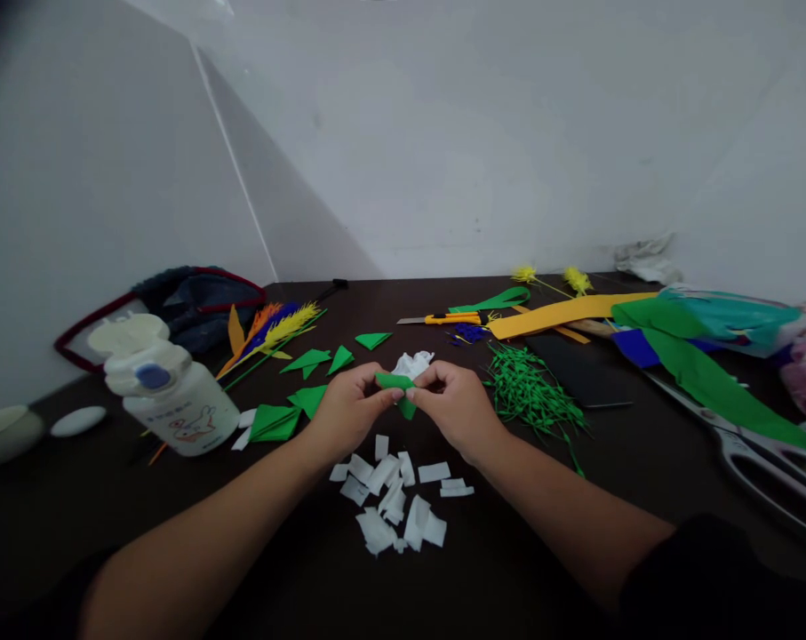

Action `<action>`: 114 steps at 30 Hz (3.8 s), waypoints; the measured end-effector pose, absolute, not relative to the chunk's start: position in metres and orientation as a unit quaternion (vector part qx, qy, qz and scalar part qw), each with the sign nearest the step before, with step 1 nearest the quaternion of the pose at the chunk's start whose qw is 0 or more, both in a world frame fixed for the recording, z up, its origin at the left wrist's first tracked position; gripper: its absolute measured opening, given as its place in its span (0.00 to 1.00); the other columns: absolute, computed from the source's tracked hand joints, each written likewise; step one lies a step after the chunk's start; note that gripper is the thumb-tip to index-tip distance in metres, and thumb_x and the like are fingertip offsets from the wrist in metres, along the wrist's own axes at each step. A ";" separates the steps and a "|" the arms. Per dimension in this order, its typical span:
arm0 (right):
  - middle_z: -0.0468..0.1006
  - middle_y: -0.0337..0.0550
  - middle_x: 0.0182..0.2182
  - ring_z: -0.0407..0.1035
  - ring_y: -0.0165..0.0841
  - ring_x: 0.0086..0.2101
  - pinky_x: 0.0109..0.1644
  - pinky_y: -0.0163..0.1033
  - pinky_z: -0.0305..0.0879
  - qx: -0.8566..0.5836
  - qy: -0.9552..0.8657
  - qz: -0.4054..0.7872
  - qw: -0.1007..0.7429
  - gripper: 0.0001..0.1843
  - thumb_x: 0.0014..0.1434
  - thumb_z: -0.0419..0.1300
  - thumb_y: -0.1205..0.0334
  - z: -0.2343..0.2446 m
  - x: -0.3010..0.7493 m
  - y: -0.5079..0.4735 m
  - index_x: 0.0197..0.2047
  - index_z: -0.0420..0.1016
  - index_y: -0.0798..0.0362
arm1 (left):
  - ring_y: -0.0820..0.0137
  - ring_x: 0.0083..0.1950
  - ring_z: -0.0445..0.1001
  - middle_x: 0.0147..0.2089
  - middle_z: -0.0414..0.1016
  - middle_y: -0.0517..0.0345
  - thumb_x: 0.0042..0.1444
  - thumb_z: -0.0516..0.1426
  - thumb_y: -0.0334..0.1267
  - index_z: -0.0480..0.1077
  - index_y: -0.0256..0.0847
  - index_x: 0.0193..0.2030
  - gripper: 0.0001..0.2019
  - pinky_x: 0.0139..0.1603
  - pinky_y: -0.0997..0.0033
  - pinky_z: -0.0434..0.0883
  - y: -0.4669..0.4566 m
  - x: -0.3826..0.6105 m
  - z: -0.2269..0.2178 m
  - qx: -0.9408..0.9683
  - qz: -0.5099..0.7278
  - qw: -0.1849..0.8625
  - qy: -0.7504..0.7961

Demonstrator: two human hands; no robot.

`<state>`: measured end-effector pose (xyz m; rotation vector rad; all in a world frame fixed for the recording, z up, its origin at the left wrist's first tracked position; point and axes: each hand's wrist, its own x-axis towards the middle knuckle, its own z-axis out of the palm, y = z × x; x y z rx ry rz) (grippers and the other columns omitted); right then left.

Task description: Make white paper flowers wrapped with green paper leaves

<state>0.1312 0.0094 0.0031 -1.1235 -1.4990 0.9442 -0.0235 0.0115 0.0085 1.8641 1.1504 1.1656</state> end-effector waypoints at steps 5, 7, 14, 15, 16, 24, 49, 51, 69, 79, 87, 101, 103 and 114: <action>0.68 0.34 0.20 0.61 0.27 0.23 0.28 0.34 0.57 -0.454 -0.603 0.422 0.503 0.04 0.41 0.61 0.67 0.003 0.131 0.010 0.23 0.67 0.54 | 0.74 0.28 0.61 0.25 0.65 0.62 0.47 0.56 0.35 0.66 0.38 0.25 0.04 0.29 0.74 0.58 0.011 -0.025 0.009 0.715 0.435 0.348 0.422; 0.67 0.34 0.20 0.61 0.27 0.23 0.28 0.34 0.57 -0.450 -0.598 0.431 0.503 0.05 0.41 0.61 0.68 0.002 0.131 0.010 0.22 0.67 0.54 | 0.74 0.28 0.61 0.24 0.64 0.62 0.47 0.57 0.35 0.65 0.38 0.24 0.05 0.29 0.74 0.58 0.011 -0.024 0.009 0.711 0.439 0.362 0.414; 0.64 0.32 0.18 0.58 0.25 0.21 0.24 0.33 0.54 -0.390 -0.578 0.518 0.495 0.08 0.40 0.60 0.71 -0.002 0.130 0.010 0.21 0.63 0.53 | 0.73 0.30 0.66 0.29 0.68 0.59 0.42 0.61 0.35 0.64 0.38 0.30 0.10 0.31 0.73 0.62 0.009 -0.021 0.008 0.677 0.435 0.465 0.368; 0.63 0.32 0.18 0.57 0.25 0.21 0.24 0.32 0.53 -0.388 -0.580 0.521 0.491 0.08 0.40 0.60 0.71 -0.003 0.130 0.011 0.21 0.63 0.53 | 0.72 0.30 0.66 0.29 0.69 0.58 0.43 0.61 0.36 0.65 0.37 0.31 0.10 0.32 0.72 0.62 0.009 -0.021 0.008 0.680 0.429 0.464 0.373; 0.63 0.32 0.17 0.57 0.25 0.20 0.23 0.32 0.53 -0.391 -0.583 0.519 0.487 0.08 0.40 0.60 0.71 -0.003 0.130 0.010 0.21 0.63 0.53 | 0.72 0.30 0.66 0.28 0.69 0.58 0.43 0.61 0.36 0.66 0.37 0.31 0.09 0.32 0.72 0.62 0.010 -0.021 0.008 0.684 0.422 0.457 0.381; 0.66 0.32 0.19 0.61 0.26 0.22 0.26 0.33 0.57 -0.425 -0.620 0.465 0.467 0.08 0.40 0.60 0.70 0.001 0.127 0.008 0.24 0.64 0.53 | 0.74 0.29 0.66 0.26 0.69 0.60 0.47 0.57 0.35 0.68 0.36 0.26 0.05 0.33 0.73 0.63 0.012 -0.022 0.010 0.667 0.453 0.433 0.404; 0.71 0.40 0.24 0.65 0.30 0.27 0.31 0.35 0.61 -0.464 -0.730 0.158 0.476 0.03 0.47 0.57 0.68 0.001 0.131 0.008 0.26 0.71 0.54 | 0.77 0.26 0.65 0.24 0.67 0.64 0.42 0.57 0.27 0.62 0.38 0.33 0.11 0.26 0.78 0.61 0.015 -0.015 0.002 0.644 0.490 0.410 0.421; 0.70 0.39 0.23 0.64 0.29 0.25 0.28 0.34 0.59 -0.482 -0.705 0.207 0.477 0.01 0.45 0.57 0.68 0.001 0.130 0.009 0.24 0.69 0.54 | 0.76 0.28 0.67 0.26 0.68 0.63 0.42 0.57 0.26 0.62 0.38 0.34 0.11 0.28 0.78 0.62 0.014 -0.015 0.002 0.648 0.490 0.415 0.410; 0.67 0.35 0.24 0.62 0.27 0.25 0.29 0.34 0.60 -0.411 -0.699 0.328 0.484 0.07 0.44 0.58 0.68 -0.009 0.131 0.012 0.30 0.65 0.53 | 0.72 0.35 0.69 0.31 0.71 0.59 0.44 0.58 0.29 0.67 0.37 0.32 0.06 0.37 0.72 0.65 0.011 -0.020 0.013 0.701 0.454 0.349 0.425; 0.76 0.41 0.29 0.70 0.33 0.32 0.36 0.39 0.65 -0.428 -0.733 0.191 0.493 0.06 0.49 0.58 0.65 0.002 0.133 0.008 0.32 0.75 0.51 | 0.73 0.34 0.67 0.32 0.68 0.59 0.44 0.58 0.31 0.65 0.37 0.33 0.09 0.36 0.73 0.64 0.016 -0.025 0.007 0.658 0.495 0.410 0.392; 0.75 0.41 0.30 0.69 0.30 0.33 0.38 0.37 0.65 -0.331 -0.813 0.101 0.468 0.09 0.49 0.55 0.72 -0.005 0.140 0.012 0.31 0.74 0.52 | 0.71 0.37 0.67 0.34 0.70 0.55 0.53 0.53 0.39 0.71 0.37 0.36 0.09 0.40 0.70 0.63 0.020 -0.037 0.011 0.747 0.353 0.427 0.367; 0.77 0.40 0.25 0.70 0.32 0.27 0.31 0.37 0.65 -0.475 -0.721 0.293 0.410 0.04 0.48 0.59 0.63 -0.010 0.138 0.017 0.29 0.74 0.52 | 0.65 0.43 0.63 0.34 0.70 0.57 0.52 0.52 0.31 0.71 0.44 0.30 0.08 0.58 0.52 0.41 0.012 -0.037 0.015 0.890 0.255 -0.054 0.374; 0.77 0.41 0.25 0.69 0.32 0.27 0.31 0.38 0.64 -0.465 -0.730 0.285 0.412 0.04 0.48 0.59 0.63 -0.010 0.139 0.016 0.29 0.74 0.53 | 0.64 0.45 0.63 0.37 0.70 0.58 0.50 0.55 0.36 0.71 0.45 0.34 0.05 0.57 0.52 0.44 0.013 -0.038 0.013 0.886 0.253 0.009 0.388; 0.75 0.41 0.29 0.68 0.32 0.34 0.39 0.40 0.64 -0.339 -0.840 0.089 0.415 0.08 0.51 0.54 0.69 -0.014 0.140 0.012 0.31 0.74 0.50 | 0.69 0.35 0.66 0.27 0.70 0.60 0.50 0.56 0.36 0.70 0.41 0.24 0.06 0.45 0.64 0.58 0.023 -0.037 0.005 0.866 0.260 0.142 0.403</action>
